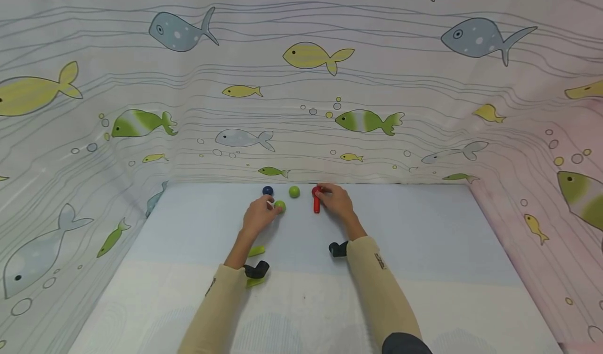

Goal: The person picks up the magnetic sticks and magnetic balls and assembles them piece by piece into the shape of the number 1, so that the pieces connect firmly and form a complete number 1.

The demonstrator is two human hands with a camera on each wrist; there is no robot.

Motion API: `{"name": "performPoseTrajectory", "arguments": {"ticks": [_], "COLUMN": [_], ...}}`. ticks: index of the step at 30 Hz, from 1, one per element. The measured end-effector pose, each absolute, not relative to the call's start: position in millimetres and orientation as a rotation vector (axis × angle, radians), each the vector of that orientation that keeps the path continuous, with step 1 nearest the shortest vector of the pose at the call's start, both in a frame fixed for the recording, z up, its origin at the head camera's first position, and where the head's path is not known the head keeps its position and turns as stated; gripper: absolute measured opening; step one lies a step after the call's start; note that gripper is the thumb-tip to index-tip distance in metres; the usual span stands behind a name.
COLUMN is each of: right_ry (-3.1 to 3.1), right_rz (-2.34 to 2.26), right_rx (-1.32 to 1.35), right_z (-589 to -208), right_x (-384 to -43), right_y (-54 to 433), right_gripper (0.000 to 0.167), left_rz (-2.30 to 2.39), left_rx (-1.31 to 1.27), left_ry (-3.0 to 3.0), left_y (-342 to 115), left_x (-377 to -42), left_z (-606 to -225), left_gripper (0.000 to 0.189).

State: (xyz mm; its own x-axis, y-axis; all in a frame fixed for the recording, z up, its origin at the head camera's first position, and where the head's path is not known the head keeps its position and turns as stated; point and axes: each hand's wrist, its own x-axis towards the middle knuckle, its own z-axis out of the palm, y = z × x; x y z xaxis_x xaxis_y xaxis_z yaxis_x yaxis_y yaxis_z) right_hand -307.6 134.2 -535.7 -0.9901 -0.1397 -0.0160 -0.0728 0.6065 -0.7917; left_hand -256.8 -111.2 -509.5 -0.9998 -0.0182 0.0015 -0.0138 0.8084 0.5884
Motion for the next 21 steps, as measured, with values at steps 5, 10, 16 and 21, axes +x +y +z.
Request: {"name": "performPoseTrajectory", "arguments": {"ticks": [5, 10, 16, 21], "right_ry": [2.745, 2.759, 2.768, 2.768], "right_rz": [-1.325, -1.297, -1.272, -1.256], "right_rx": [-0.155, -0.136, -0.091, -0.075], "right_z": [-533.5, -533.8, -534.7, -533.6], "right_x": [-307.1, -307.1, -307.1, -305.8], "right_y": [132.9, 131.3, 130.5, 130.6], "right_gripper": [0.043, 0.045, 0.046, 0.046], "left_rz": [-0.976, -0.999, -1.075, -1.088], "left_rx": [0.012, 0.008, -0.028, -0.052], "left_ry": [-2.976, -2.957, -2.921, -2.912], "left_y": [-109.2, -108.8, -106.2, -102.0], "left_x": [-257.3, -257.6, -256.6, -254.2], "left_z": [-510.0, -511.9, -516.9, -516.8], "left_gripper": [0.032, 0.031, 0.03, 0.029]}}
